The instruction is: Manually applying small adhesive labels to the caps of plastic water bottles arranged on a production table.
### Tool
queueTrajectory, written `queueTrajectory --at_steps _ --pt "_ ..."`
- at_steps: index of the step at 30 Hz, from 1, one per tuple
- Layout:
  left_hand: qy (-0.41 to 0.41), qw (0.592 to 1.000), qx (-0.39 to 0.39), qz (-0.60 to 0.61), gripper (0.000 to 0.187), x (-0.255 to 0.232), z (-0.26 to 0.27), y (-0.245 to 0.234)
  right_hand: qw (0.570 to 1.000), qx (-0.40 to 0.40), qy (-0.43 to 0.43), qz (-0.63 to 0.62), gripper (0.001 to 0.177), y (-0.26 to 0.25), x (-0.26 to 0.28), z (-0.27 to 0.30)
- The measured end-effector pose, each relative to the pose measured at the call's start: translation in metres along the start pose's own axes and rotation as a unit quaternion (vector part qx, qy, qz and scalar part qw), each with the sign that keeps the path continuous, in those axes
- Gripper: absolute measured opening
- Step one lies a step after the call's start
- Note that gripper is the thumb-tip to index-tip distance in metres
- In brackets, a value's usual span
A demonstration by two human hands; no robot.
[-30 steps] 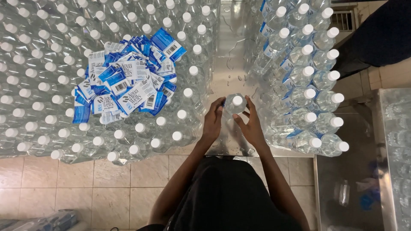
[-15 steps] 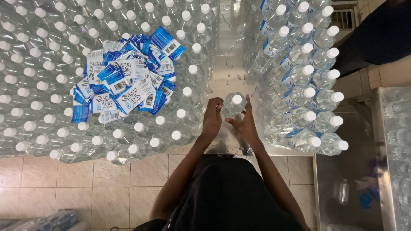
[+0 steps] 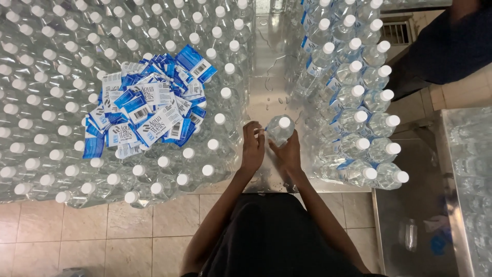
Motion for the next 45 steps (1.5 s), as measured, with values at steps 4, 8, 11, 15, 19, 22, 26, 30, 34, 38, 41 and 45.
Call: queueTrajectory --at_steps 4,8,11,15,19,22,26,30,34,38,41,45 --pt "-0.067 0.996 0.03 0.043 0.029 -0.027 0.016 -0.013 0.999 -0.044 -0.001 0.021 0.094 -0.028 0.001 -0.031" --pt "-0.139 0.984 0.093 0.055 0.043 -0.051 0.033 -0.028 0.965 -0.007 0.074 0.25 0.124 -0.038 -0.047 -0.105" --pt "-0.138 0.98 0.133 0.05 0.046 -0.028 0.053 -0.029 0.947 -0.043 0.049 0.315 0.11 -0.038 -0.088 -0.15" --pt "-0.14 0.972 0.18 0.062 0.047 -0.008 0.088 -0.039 0.958 -0.025 0.023 0.286 0.093 -0.047 -0.079 -0.175" --pt "-0.155 0.943 0.275 0.103 0.043 -0.038 0.115 -0.068 0.973 0.066 -0.01 0.22 0.059 -0.012 -0.04 -0.155" --pt "-0.174 0.931 0.278 0.162 0.039 -0.059 0.124 -0.104 0.977 0.142 -0.099 0.127 0.022 0.04 0.008 -0.133" --pt "-0.199 0.948 0.205 0.138 0.042 -0.09 0.138 -0.167 0.918 0.308 -0.178 0.179 0.059 0.083 0.054 -0.102" --pt "-0.149 0.965 0.064 0.207 0.035 -0.098 0.152 -0.231 0.834 0.412 -0.204 0.305 0.057 0.083 0.061 -0.036" --pt "-0.111 0.951 -0.199 0.209 0.024 -0.075 0.162 -0.284 0.887 0.419 -0.149 0.122 0.093 0.077 0.095 0.064" --pt "-0.113 0.955 -0.271 0.029 0.024 -0.096 0.13 -0.303 0.936 0.27 -0.221 -0.051 0.128 0.104 0.05 0.105" --pt "-0.009 0.965 -0.199 -0.173 0.028 -0.093 0.087 -0.289 0.909 0.156 -0.384 -0.043 0.143 0.121 0.052 0.125" --pt "0.1 0.93 -0.155 -0.319 0.05 -0.055 0.045 -0.275 0.873 0.057 -0.484 0.034 0.125 0.137 0.047 0.135"
Point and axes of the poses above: each hand's wrist, its own z-axis away from the middle knuckle, its own y-axis out of the palm, x = y × z, the point moved 5 cm from there along -z, towards the middle knuckle, and after that the axes turned 1 degree about -x, right-handed, at the moved point
